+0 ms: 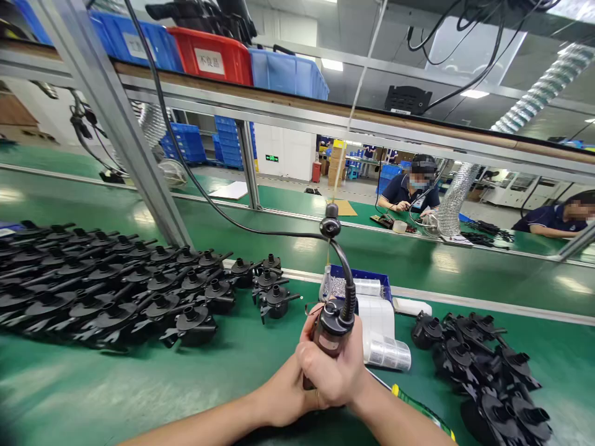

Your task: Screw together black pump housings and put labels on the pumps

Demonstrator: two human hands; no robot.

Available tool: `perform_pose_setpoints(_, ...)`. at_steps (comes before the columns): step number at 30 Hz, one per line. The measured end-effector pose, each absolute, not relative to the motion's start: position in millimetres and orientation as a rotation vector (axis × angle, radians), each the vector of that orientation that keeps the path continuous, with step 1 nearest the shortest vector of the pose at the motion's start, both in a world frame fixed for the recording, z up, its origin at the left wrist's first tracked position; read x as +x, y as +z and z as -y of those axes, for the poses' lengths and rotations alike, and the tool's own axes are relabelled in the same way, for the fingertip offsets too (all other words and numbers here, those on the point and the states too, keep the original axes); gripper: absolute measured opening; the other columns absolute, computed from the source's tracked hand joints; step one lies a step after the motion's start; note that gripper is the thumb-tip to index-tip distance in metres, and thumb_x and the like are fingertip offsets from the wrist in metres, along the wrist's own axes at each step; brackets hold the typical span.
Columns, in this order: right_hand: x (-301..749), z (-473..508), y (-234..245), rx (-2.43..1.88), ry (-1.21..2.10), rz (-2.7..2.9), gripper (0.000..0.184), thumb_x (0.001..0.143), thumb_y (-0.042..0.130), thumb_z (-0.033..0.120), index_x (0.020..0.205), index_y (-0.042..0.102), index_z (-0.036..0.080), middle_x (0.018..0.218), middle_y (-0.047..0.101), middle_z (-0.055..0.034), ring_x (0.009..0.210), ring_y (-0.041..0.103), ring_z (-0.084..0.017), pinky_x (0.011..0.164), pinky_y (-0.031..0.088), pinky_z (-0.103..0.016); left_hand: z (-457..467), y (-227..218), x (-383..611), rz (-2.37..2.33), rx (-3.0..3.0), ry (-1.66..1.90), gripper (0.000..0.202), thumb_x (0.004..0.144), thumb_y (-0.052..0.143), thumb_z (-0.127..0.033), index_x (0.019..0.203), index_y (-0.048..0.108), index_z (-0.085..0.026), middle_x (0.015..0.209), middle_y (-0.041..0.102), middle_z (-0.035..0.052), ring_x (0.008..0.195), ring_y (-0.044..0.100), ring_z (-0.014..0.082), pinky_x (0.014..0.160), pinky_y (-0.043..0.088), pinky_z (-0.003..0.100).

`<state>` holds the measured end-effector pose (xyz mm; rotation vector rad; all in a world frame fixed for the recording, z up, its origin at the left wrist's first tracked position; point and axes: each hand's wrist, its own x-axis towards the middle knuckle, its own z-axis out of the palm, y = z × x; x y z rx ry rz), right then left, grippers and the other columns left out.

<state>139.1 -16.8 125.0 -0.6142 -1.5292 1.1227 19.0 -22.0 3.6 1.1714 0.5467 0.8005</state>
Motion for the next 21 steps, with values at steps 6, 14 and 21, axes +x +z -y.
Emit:
perform_pose_setpoints(6,140,18,128,-0.617,1.103,1.593,0.010,0.090,0.061,0.024,0.093,0.054,0.018,0.068,0.053,0.0018,0.047,0.047,-0.009,0.048,0.039,-0.025,20,4,18,-0.551,1.277,0.859,0.068,0.076,0.093,-0.032,0.133,0.062,-0.013,0.114,0.072,0.0092,0.106,0.068,0.0214,0.126,0.047,0.049)
perform_pose_setpoints(14,141,19,124,-0.603,1.079,1.571,0.011,0.093,0.062,0.026,0.092,0.056,0.017,0.072,0.053,0.0006,0.051,0.047,-0.009,0.052,0.039,-0.026,23,9,17,-0.555,1.262,0.848,0.081,0.076,0.094,-0.037,0.144,0.058,-0.013,0.126,0.071,0.0140,0.120,0.068,0.0297,0.121,0.053,0.050)
perform_pose_setpoints(21,143,17,115,-0.636,1.023,1.540,0.012,0.095,0.067,0.026,0.098,0.060,0.017,0.078,0.057,-0.0009,0.054,0.050,-0.009,0.052,0.041,-0.024,22,22,19,-0.535,1.223,0.850,0.083,0.079,0.091,-0.036,0.149,0.052,-0.015,0.141,0.066,0.0170,0.142,0.059,0.0329,0.119,0.055,0.045)
